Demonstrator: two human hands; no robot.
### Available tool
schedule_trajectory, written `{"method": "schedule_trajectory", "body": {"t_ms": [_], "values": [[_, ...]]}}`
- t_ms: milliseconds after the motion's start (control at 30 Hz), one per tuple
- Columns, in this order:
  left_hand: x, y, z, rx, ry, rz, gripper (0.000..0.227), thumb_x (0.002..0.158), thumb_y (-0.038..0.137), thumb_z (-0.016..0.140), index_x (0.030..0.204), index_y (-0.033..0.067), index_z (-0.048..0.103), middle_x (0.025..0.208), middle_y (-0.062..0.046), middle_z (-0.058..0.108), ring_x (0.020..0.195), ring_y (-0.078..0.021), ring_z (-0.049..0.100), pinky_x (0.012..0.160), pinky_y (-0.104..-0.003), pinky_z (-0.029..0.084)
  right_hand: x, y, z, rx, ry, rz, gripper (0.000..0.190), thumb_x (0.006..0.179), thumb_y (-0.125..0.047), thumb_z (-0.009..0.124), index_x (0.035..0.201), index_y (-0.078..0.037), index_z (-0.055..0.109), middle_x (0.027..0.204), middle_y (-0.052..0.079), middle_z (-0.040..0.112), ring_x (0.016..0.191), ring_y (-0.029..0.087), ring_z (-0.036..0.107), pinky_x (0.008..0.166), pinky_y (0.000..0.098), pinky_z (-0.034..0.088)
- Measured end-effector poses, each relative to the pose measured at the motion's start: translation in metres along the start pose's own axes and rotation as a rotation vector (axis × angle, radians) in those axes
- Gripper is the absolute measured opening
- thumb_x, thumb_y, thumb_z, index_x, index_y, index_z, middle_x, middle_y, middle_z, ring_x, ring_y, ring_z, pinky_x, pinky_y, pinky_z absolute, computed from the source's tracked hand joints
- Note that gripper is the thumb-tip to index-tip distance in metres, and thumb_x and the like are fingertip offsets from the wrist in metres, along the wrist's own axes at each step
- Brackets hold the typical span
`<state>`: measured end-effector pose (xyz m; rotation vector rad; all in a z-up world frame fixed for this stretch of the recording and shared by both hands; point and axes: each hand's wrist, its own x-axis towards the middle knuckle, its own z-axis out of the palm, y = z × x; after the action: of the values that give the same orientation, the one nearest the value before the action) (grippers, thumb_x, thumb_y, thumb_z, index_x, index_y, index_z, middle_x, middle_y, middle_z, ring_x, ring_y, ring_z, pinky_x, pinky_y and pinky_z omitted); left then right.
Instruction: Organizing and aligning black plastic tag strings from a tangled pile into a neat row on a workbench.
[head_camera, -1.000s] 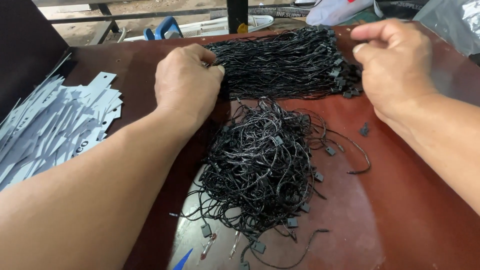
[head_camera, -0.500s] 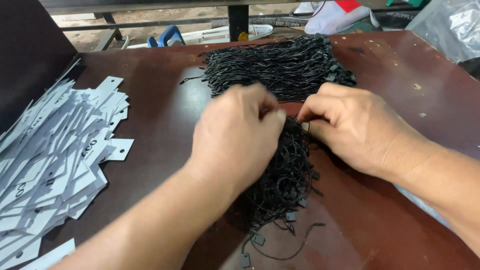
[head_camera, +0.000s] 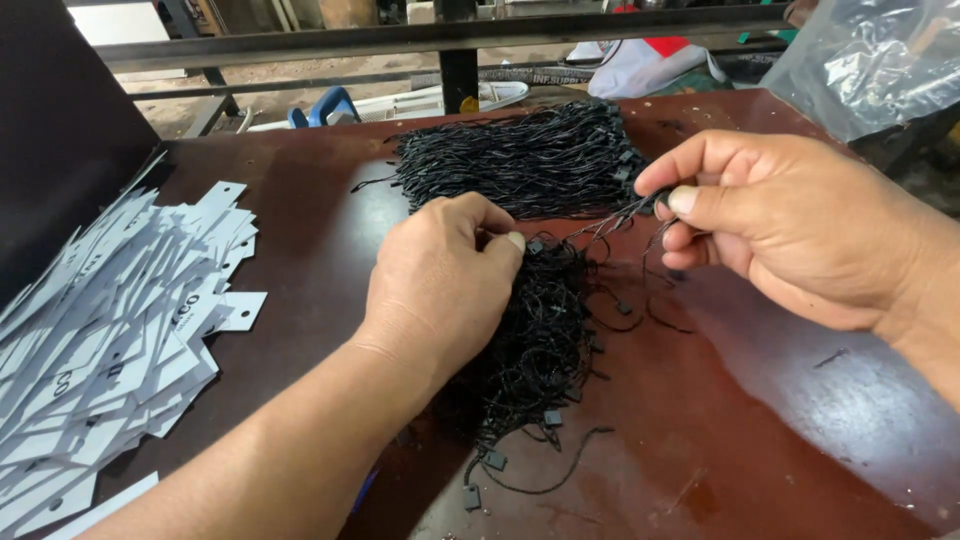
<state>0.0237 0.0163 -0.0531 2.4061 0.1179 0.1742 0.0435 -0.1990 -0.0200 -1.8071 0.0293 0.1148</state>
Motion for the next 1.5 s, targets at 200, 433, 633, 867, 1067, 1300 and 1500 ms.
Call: {"method": "schedule_trajectory", "body": {"t_ms": [200,433,633,867,1067,1300,1500], "values": [[-0.004,0.030,-0.006,0.035,0.091,0.107,0.046,0.082,0.044,0.059,0.122,0.0257,0.073,0.112,0.003,0.068,0.109,-0.0251,0.064,0.086,-0.047,0.050,-0.006,-0.005,0.001,-0.001,-0.065,-0.020,0.011,0.108,0.002,0.045,0.112,0.001,0.055,0.091,0.018,0.052,0.076,0.033,0.054,0.071,0.0435,0.047],[0.000,0.050,0.003,-0.235,-0.199,0.050,0.020,0.087,0.034,0.071,0.074,0.0185,0.068,0.066,0.003,0.066,0.061,-0.0129,0.054,0.062,-0.031,0.048,-0.009,-0.016,0.006,-0.086,-0.044,-0.048,0.024,0.098,0.005,0.056,0.119,0.001,0.068,0.082,0.014,0.054,0.067,0.026,0.053,0.064,0.0352,0.046],[-0.011,0.047,-0.013,-0.417,-0.208,-0.064,0.027,0.093,0.026,0.060,0.069,0.0140,0.062,0.061,0.001,0.060,0.051,-0.0114,0.041,0.050,-0.030,0.034,-0.004,-0.006,0.012,-0.279,0.145,-0.056,0.026,0.097,-0.005,0.059,0.119,-0.011,0.073,0.092,0.009,0.069,0.080,0.018,0.062,0.073,0.0283,0.047],[-0.006,0.039,-0.006,-0.639,-0.192,-0.083,0.023,0.093,0.018,0.064,0.070,0.0110,0.063,0.059,-0.001,0.056,0.051,-0.0111,0.039,0.046,-0.029,0.031,-0.013,0.004,0.031,-0.311,0.135,-0.189,0.019,0.098,-0.016,0.067,0.110,-0.017,0.082,0.068,-0.001,0.059,0.067,0.008,0.050,0.068,0.0224,0.041],[-0.004,0.038,-0.006,-0.654,-0.213,-0.087,0.023,0.094,0.018,0.063,0.073,0.0106,0.065,0.065,-0.002,0.064,0.054,-0.0106,0.045,0.050,-0.027,0.035,0.008,0.021,0.029,-0.031,0.013,-0.191,0.006,0.100,-0.002,0.065,0.095,-0.001,0.067,0.077,0.011,0.064,0.069,0.019,0.057,0.065,0.0312,0.052],[-0.005,0.039,-0.015,-0.044,-0.137,-0.152,0.033,0.084,0.016,0.046,0.095,0.0247,0.075,0.093,0.002,0.077,0.088,-0.0229,0.068,0.073,-0.039,0.053,0.025,0.013,0.003,-0.210,0.196,-0.260,0.006,0.097,-0.003,0.067,0.098,-0.008,0.069,0.085,0.003,0.063,0.072,0.013,0.057,0.068,0.0246,0.050],[0.002,0.043,-0.001,-0.127,0.203,0.312,0.075,0.076,0.053,0.053,0.142,0.0170,0.056,0.135,-0.008,0.063,0.126,-0.0354,0.053,0.100,-0.050,0.041,0.010,-0.013,0.007,-0.305,0.059,-0.446,0.013,0.094,0.003,0.067,0.104,-0.004,0.073,0.078,0.006,0.064,0.067,0.013,0.055,0.066,0.0219,0.047]]}}
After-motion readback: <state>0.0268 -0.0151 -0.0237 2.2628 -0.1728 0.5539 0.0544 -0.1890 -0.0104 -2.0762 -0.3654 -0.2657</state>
